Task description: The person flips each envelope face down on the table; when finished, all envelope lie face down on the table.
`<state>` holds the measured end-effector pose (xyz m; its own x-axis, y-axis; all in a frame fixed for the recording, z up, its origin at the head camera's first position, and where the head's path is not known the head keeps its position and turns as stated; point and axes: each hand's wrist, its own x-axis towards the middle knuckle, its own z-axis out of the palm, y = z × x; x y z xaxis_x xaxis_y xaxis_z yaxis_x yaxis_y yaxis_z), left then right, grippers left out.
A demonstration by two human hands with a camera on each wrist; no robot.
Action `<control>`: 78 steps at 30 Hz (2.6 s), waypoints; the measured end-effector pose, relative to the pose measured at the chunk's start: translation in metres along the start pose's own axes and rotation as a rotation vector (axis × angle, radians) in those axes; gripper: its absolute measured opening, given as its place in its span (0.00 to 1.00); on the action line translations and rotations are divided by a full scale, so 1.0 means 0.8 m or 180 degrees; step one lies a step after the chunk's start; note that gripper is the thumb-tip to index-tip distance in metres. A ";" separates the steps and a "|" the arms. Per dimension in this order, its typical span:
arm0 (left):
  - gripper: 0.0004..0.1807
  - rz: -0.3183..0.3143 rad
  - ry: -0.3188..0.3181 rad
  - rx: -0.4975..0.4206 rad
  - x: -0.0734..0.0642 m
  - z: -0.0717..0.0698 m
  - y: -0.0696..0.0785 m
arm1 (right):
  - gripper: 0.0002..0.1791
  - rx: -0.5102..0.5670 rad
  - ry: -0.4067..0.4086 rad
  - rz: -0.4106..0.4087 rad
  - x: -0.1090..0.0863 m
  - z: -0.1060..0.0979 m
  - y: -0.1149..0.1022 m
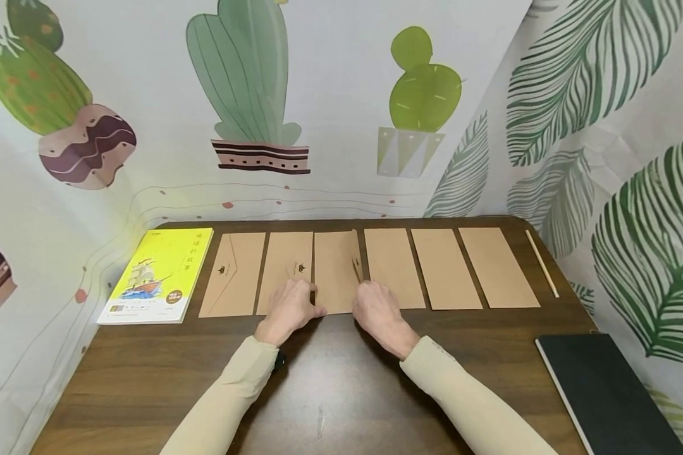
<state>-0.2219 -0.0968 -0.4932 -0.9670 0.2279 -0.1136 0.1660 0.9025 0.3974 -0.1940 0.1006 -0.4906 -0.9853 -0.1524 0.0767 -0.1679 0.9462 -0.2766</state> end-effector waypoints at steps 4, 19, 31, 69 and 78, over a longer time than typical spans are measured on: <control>0.40 -0.0164 -0.0152 -0.0142 0.016 0.024 -0.023 | 0.15 0.0235 0.0095 0.0154 -0.002 -0.003 0.004; 0.56 -0.0324 -0.0365 -0.0764 0.009 0.011 -0.007 | 0.11 0.1017 -0.0130 0.0479 -0.002 0.005 0.026; 0.55 -0.0225 -0.0390 -0.0704 0.017 0.022 -0.016 | 0.40 0.1480 -0.0626 0.0882 -0.008 -0.017 0.016; 0.49 -0.0102 -0.0425 -0.1582 -0.006 0.008 0.045 | 0.45 0.1527 0.0094 0.0011 -0.030 -0.038 -0.005; 0.36 -0.0204 -0.0354 -0.1830 -0.006 -0.006 0.049 | 0.40 0.1529 -0.0073 -0.0248 -0.016 -0.017 0.007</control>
<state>-0.2116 -0.0646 -0.4727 -0.9405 0.2444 -0.2360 -0.0533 0.5799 0.8130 -0.1819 0.1117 -0.4799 -0.9687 -0.2291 0.0952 -0.2311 0.6937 -0.6822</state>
